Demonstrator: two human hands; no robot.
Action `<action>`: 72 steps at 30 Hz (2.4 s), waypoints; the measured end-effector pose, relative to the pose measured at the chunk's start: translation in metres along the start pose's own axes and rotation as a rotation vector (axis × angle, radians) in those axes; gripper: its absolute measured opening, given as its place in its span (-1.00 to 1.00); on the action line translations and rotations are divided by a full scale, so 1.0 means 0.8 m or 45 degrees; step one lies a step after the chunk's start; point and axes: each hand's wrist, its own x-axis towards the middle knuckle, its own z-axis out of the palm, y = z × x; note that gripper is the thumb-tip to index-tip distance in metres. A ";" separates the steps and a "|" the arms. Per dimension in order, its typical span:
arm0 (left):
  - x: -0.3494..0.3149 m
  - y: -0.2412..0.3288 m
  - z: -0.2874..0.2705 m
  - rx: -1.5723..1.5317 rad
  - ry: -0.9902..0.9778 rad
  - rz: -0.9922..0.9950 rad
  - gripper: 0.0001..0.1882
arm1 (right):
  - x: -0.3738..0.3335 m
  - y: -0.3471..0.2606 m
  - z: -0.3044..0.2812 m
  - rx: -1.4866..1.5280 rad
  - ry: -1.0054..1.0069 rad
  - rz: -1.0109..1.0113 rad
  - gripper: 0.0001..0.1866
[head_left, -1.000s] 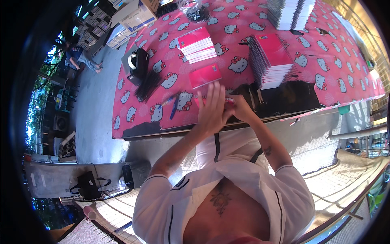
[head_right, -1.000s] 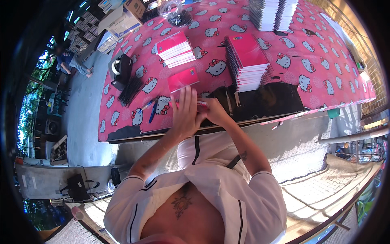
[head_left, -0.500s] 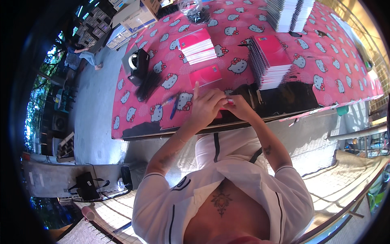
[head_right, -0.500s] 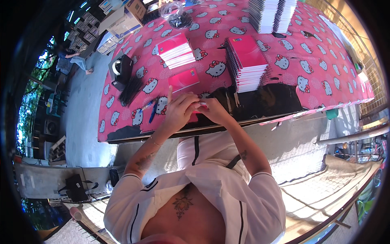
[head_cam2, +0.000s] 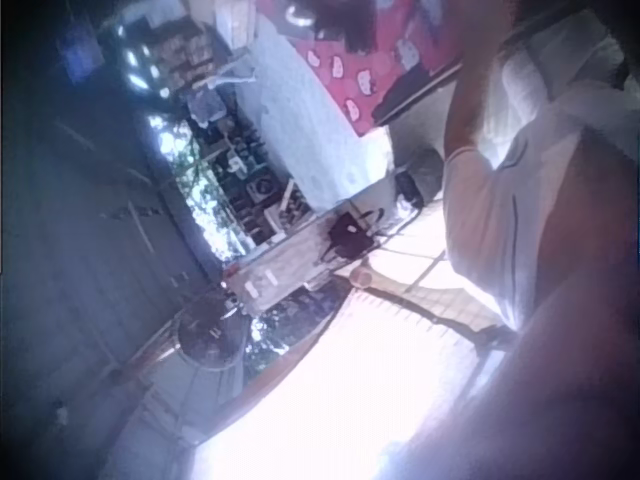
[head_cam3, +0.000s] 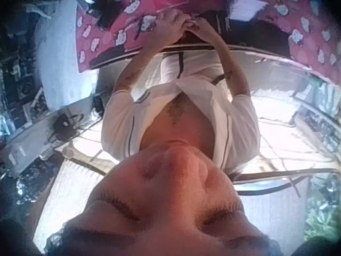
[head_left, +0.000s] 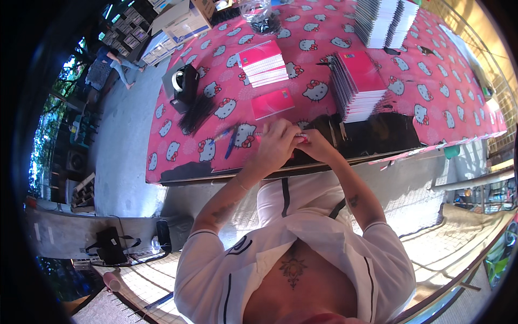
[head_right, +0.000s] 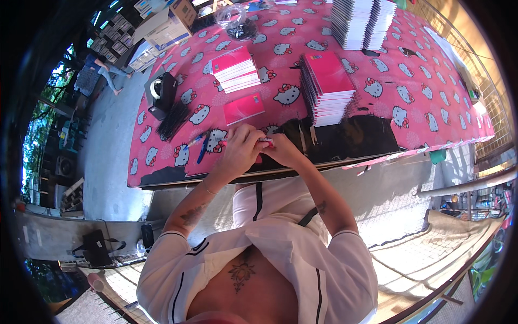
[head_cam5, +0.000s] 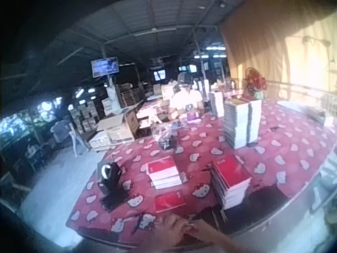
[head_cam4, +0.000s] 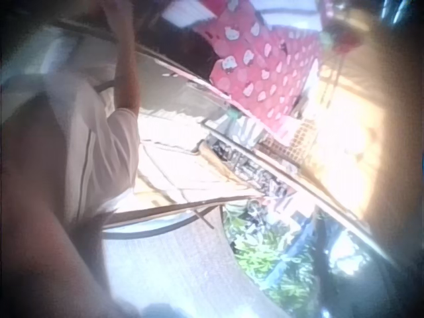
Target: The person places individual notebooks into clear plastic sleeves, smooths the plastic by hand, and stacks the packaged notebooks onto a pile on a table.
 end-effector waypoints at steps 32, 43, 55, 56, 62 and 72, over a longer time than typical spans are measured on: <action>-0.011 0.010 -0.018 0.024 0.069 -0.054 -0.77 | -0.005 -0.069 -0.032 -0.418 0.230 -0.291 -0.81; 0.140 0.027 -0.079 -0.248 0.726 0.348 -0.78 | -0.044 -0.165 -0.150 -0.965 1.049 -0.413 -0.57; 0.234 -0.011 0.061 -0.721 0.007 0.467 -0.68 | -0.046 -0.076 -0.236 0.009 0.650 0.122 -0.23; 0.233 -0.008 0.058 -0.677 0.047 0.481 -0.67 | -0.045 -0.081 -0.234 0.029 0.647 0.138 -0.22; 0.157 -0.084 -0.003 -0.306 -0.076 -0.033 -0.66 | -0.110 -0.132 -0.214 -0.351 0.993 -0.268 -0.33; -0.055 -0.017 -0.009 0.269 -0.389 0.271 -0.43 | -0.056 -0.096 -0.050 -0.430 -0.098 -0.276 -0.33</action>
